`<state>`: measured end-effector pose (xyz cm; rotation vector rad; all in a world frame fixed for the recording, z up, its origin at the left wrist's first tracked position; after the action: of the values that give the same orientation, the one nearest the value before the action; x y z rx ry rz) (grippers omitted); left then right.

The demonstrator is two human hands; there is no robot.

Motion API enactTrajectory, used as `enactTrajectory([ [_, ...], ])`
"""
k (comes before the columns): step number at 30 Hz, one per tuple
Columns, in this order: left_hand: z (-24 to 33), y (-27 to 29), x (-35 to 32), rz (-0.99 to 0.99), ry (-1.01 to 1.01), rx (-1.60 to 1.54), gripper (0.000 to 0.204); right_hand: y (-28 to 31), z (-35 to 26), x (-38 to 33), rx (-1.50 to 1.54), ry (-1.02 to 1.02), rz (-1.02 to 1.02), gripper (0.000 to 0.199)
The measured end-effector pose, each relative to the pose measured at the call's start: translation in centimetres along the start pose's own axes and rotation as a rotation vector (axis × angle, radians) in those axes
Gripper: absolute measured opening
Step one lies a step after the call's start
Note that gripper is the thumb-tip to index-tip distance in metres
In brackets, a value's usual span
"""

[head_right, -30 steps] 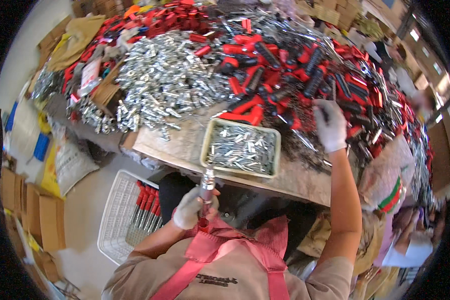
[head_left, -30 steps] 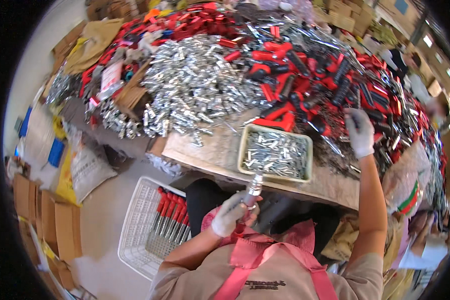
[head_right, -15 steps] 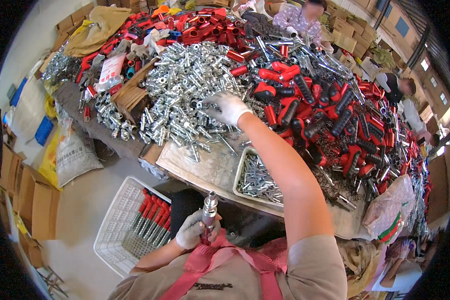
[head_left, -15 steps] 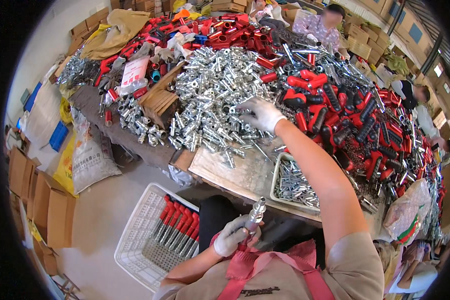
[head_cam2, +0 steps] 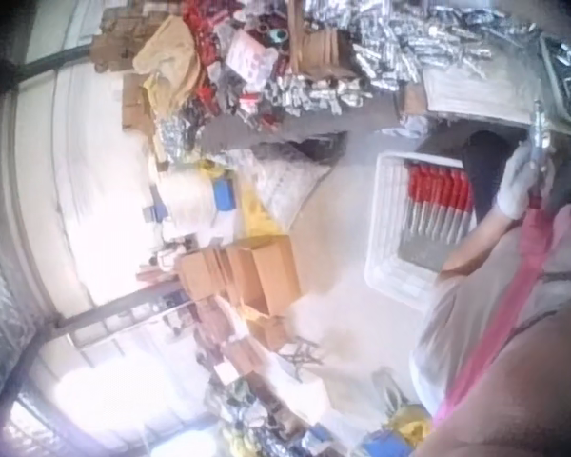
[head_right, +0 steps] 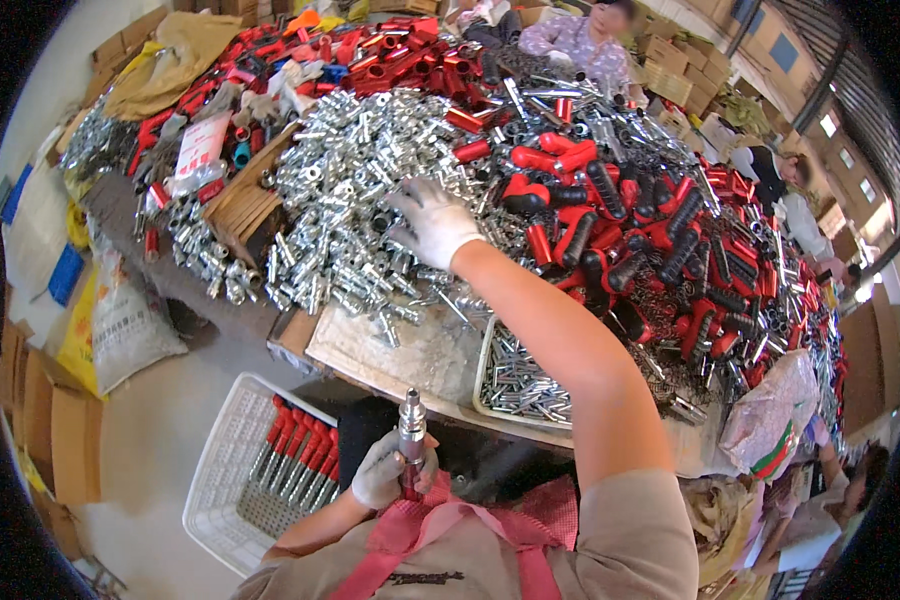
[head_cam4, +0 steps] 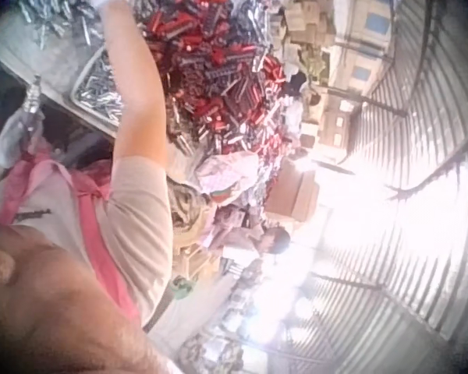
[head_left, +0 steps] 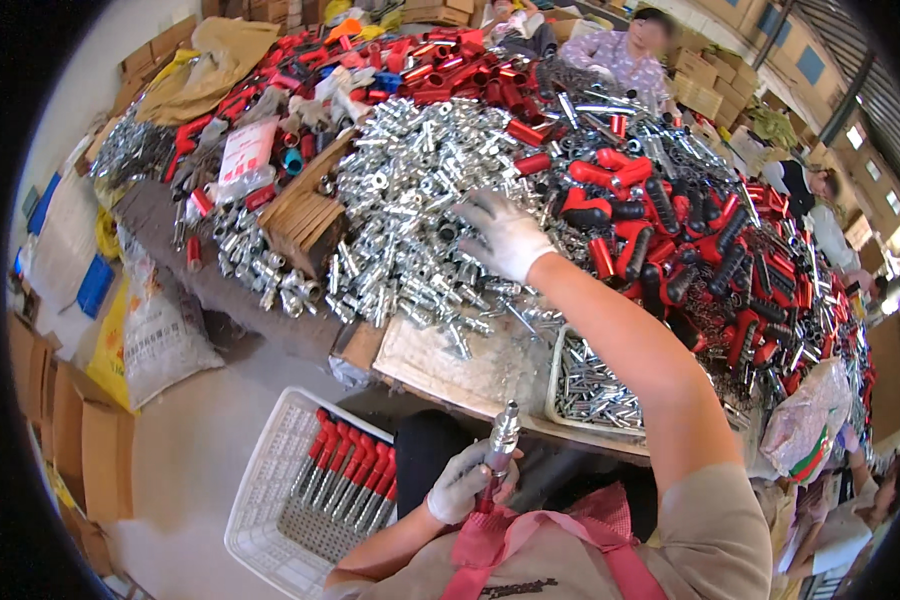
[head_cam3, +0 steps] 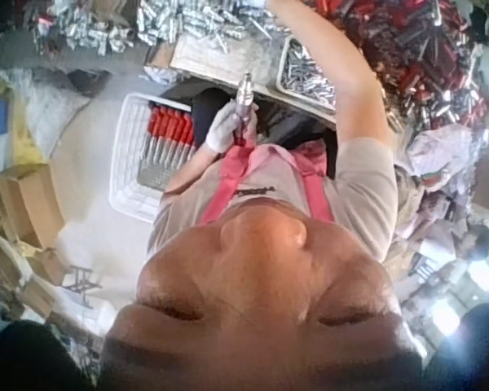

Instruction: Assembling T-handle tools by joining red plastic handles and metal shafts.

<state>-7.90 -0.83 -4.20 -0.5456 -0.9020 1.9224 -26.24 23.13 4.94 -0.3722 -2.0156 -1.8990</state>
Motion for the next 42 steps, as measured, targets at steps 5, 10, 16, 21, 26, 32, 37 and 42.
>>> enactTrajectory([
  [5, 1.0, 0.9, 0.9, 0.07, -0.024, -0.047, 0.057, 1.3, 2.2, -0.6, 0.308, -0.214, 0.026, 0.032],
  [10, 2.0, 1.2, 3.8, 0.085, -0.065, -0.052, 0.054, 3.1, 14.9, 3.5, -0.203, -0.418, 0.191, 0.025],
  [16, 1.8, 1.2, 4.8, 0.155, -0.146, 0.124, 0.056, -0.4, 17.8, 8.1, -0.524, -0.417, -0.13, 0.038],
  [21, 1.8, 1.5, 5.1, 0.165, -0.164, 0.112, 0.055, 0.5, 20.2, 9.8, -0.372, -0.342, -0.239, 0.09],
  [26, 1.5, 1.6, 4.9, 0.189, -0.176, 0.094, 0.054, 0.1, 19.7, 7.5, -0.235, -0.348, -0.224, 0.085],
  [32, 1.2, 1.4, 4.7, 0.239, -0.186, 0.133, 0.055, 0.2, 18.5, 7.2, -0.322, -0.339, -0.229, 0.077],
  [37, 1.5, 0.9, 4.7, 0.275, -0.206, 0.084, 0.057, 2.0, 15.9, 3.6, -0.233, -0.21, -0.024, 0.059],
  [42, 1.7, 0.6, 5.2, 0.314, -0.3, 0.133, 0.053, 9.4, 8.6, -5.6, 0.188, -0.158, 0.237, 0.041],
])
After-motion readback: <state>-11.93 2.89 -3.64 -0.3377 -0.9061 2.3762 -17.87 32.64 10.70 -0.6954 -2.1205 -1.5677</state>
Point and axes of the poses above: each hand's wrist, its own x-axis towards the middle knuckle, its own y-axis out of the back of the hand, z = x × y, the point moved 3 cm from there along x, towards the middle knuckle, and after that the axes turned 11 degrees about z, right-handed, at the moved point
